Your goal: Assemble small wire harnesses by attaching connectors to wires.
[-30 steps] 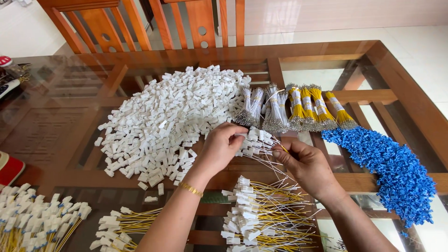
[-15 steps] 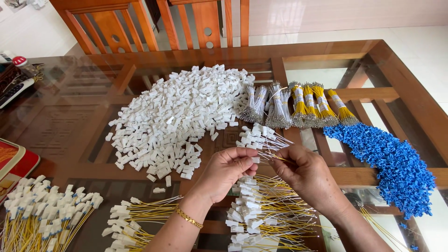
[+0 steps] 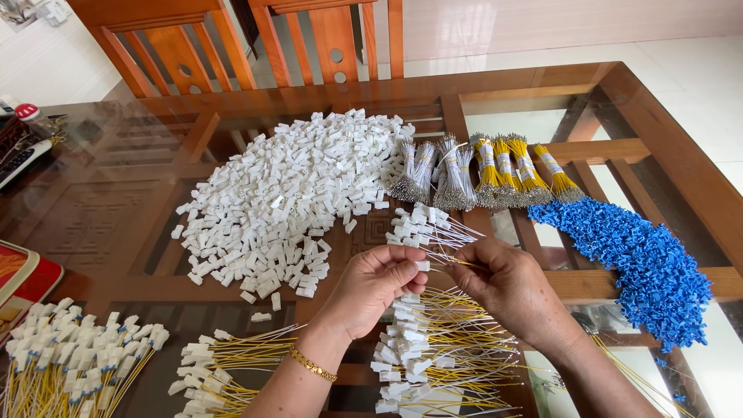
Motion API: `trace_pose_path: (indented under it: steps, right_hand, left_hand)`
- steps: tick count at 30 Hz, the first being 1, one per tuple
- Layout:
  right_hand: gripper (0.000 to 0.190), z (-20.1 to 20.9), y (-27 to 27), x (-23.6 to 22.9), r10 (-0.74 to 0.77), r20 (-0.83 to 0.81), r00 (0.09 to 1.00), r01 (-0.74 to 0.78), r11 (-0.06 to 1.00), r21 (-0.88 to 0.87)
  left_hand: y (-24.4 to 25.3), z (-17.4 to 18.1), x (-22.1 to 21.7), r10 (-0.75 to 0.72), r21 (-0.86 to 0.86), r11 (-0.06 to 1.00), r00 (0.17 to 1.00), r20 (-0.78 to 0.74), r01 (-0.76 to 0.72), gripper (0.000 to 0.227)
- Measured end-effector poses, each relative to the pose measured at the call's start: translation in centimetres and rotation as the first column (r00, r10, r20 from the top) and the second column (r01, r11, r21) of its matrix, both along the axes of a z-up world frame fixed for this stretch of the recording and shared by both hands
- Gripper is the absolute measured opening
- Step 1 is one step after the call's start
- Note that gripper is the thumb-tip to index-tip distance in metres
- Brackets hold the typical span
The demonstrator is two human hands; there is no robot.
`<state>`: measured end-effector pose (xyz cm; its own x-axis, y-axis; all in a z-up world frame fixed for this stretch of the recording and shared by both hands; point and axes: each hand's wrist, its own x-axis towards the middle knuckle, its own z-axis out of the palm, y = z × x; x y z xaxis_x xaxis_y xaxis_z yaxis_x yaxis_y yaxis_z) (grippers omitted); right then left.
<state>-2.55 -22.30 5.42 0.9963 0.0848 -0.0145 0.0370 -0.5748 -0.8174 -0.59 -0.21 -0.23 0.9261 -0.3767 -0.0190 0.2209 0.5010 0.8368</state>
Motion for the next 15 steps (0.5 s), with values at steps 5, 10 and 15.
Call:
trace_pose_path:
  steps: [5, 10, 15]
  right_hand:
    - [0.011, 0.22, 0.28, -0.14, 0.036, 0.06, 0.998, -0.033, 0.998, -0.045]
    - [0.016, 0.19, 0.43, -0.02, 0.036, 0.06, 0.998, -0.031, 0.997, -0.075]
    - [0.016, 0.27, 0.68, 0.05, 0.047, 0.059, 0.997, -0.036, 0.985, -0.167]
  left_hand:
    - [-0.07, -0.4, 0.1, -0.008, -0.001, 1.0, 1.0, 0.008, 0.008, 0.019]
    - [0.07, -0.13, -0.04, -0.031, -0.022, 0.999, 0.999, 0.026, 0.031, 0.017]
    - [0.31, -0.46, 0.37, -0.002, -0.007, 1.0, 1.0, -0.002, 0.002, 0.016]
